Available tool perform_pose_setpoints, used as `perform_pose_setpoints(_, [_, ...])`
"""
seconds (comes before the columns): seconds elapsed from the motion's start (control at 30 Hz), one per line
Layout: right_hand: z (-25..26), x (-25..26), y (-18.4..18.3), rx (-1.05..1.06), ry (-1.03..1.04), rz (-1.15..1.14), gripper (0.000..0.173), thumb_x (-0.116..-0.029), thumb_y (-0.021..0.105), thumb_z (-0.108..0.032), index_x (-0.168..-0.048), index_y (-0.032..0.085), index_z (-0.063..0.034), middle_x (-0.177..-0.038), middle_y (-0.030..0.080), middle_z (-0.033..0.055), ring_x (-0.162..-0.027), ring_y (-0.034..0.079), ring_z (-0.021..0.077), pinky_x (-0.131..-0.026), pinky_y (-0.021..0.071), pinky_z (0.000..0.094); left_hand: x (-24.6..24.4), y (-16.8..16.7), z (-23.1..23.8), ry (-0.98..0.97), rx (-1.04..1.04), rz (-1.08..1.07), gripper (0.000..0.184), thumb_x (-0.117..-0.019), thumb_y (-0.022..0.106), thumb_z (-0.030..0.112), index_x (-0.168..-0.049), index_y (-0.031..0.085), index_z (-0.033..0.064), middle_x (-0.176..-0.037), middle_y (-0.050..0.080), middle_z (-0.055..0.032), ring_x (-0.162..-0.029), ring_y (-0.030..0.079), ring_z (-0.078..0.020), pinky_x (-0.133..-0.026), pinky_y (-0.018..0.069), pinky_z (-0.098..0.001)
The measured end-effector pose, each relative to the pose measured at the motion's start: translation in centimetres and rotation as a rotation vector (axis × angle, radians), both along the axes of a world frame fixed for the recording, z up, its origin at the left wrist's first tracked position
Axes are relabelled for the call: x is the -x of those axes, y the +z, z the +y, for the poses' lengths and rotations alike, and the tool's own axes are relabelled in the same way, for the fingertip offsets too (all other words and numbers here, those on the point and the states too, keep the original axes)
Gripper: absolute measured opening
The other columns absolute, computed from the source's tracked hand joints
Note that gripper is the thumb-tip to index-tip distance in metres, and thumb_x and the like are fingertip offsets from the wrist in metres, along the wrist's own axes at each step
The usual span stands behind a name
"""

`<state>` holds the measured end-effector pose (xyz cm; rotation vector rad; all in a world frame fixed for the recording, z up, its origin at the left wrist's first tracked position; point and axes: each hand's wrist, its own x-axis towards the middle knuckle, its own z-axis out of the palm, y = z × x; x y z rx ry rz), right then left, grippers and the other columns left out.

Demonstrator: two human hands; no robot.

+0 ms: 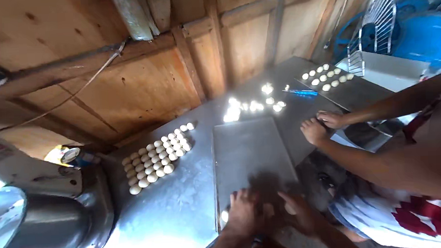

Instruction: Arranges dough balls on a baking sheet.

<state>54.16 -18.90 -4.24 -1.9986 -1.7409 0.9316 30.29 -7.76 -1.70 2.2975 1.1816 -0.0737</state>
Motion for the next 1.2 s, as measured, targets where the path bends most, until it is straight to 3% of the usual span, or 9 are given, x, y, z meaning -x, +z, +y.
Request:
perform_pose_setpoints(0.13, [0.9,-3.8,1.3,0.004,-0.339,0.075,0.065,-0.103,0.055,-0.044,-0.151,0.046,-0.0021,-0.144,0.057,0.0221,-0.134,0.055,0.0346,-0.115,0.0441,0.0508,11.4,-0.5,2.8,0.504,0.097,-0.177,0.039,-0.1059,0.052,0.033,-0.135,0.065,0.0114,-0.128,0.07,-0.0112,-0.122,0.066,-0.0264,-0.107,0.051,-0.0514])
perform_pose_setpoints(0.27, [3.1,-5.3,-0.5,0.396,-0.429,0.102,0.069,-0.1096,0.029,-0.055,-0.132,0.064,0.0007,-0.129,0.065,0.0267,-0.124,0.061,0.0393,-0.107,0.0442,0.0601,15.1,-2.4,-0.2,0.472,0.46,-0.061,0.034,-0.1051,0.047,0.02,-0.127,0.069,0.0053,-0.123,0.072,-0.0155,-0.116,0.068,-0.0294,-0.105,0.0513,-0.0528])
perform_pose_setpoints(0.53, [2.6,-4.4,-1.3,0.434,-0.509,0.158,0.078,-0.1061,0.027,-0.064,-0.124,0.068,0.0009,-0.124,0.066,0.0272,-0.121,0.062,0.0405,-0.104,0.0453,0.0615,12.5,-2.0,-0.9,0.501,0.453,0.069,0.034,-0.0997,0.051,0.029,-0.116,0.074,0.0102,-0.113,0.074,-0.0162,-0.112,0.069,-0.0352,-0.097,0.051,-0.0636])
perform_pose_setpoints(0.77, [1.1,-1.8,-1.8,0.485,-0.434,0.174,0.083,-0.1047,0.026,-0.067,-0.118,0.069,0.0036,-0.113,0.068,0.0295,-0.11,0.065,0.0422,-0.097,0.0484,0.0633,16.9,-2.9,-1.2,0.521,0.475,-0.019,0.035,-0.099,0.052,0.029,-0.12,0.074,0.0103,-0.117,0.074,-0.0155,-0.115,0.068,-0.0337,-0.1,0.0497,-0.0624])
perform_pose_setpoints(0.87, [1.2,-2.0,-1.7,0.376,-0.388,0.147,0.083,-0.1046,0.026,-0.067,-0.13,0.064,0.0027,-0.125,0.067,0.0284,-0.121,0.063,0.0413,-0.104,0.047,0.0643,18.7,-2.1,-1.6,0.668,0.47,-0.286,0.042,-0.1078,0.042,0.026,-0.123,0.07,-0.0009,-0.12,0.071,-0.0213,-0.115,0.067,-0.0335,-0.103,0.0504,-0.0555])
perform_pose_setpoints(0.93, [2.2,-1.0,0.9,0.183,-0.388,0.125,0.077,-0.1076,0.031,-0.057,-0.15,0.045,0.0056,-0.146,0.053,0.0307,-0.138,0.051,0.0412,-0.117,0.0381,0.0596,19.0,2.2,-1.4,0.976,0.673,-0.726,0.057,-0.1112,0.018,0.029,-0.135,0.061,-0.0006,-0.136,0.065,-0.0172,-0.125,0.062,-0.028,-0.103,0.0499,-0.048])
perform_pose_setpoints(1.0, [4.4,1.7,4.9,-0.054,-0.338,0.152,0.071,-0.1101,0.032,-0.049,-0.157,0.034,0.0054,-0.155,0.044,0.0288,-0.147,0.043,0.0367,-0.123,0.032,0.0505,19.3,5.8,-0.8,0.999,0.956,-1.23,0.083,-0.1049,0.001,0.049,-0.128,0.064,0.0003,-0.13,0.069,-0.0155,-0.121,0.065,-0.0259,-0.101,0.0527,-0.0453])
perform_pose_setpoints(1.1, [8.4,9.5,8.3,-0.318,-0.124,0.373,0.063,-0.1107,0.034,-0.043,-0.153,0.043,0.0027,-0.149,0.055,0.0195,-0.14,0.052,0.0251,-0.119,0.0415,0.0432,18.2,7.6,-1.6,0.676,1.139,-1.51,0.094,-0.0983,0.006,0.066,-0.125,0.068,-0.0002,-0.127,0.07,-0.0195,-0.116,0.068,-0.0276,-0.102,0.0536,-0.0427])
perform_pose_setpoints(1.2, [11.4,19.6,9.2,-0.21,0.099,0.711,0.056,-0.1115,0.028,-0.036,-0.148,0.051,0.0014,-0.146,0.059,0.0136,-0.138,0.054,0.0183,-0.117,0.0435,0.0383,13.6,9.4,-4.9,0.587,0.914,-1.42,0.084,-0.1034,0.02,0.066,-0.142,0.056,0.0007,-0.137,0.065,-0.0122,-0.123,0.063,-0.0179,-0.107,0.05,-0.0365])
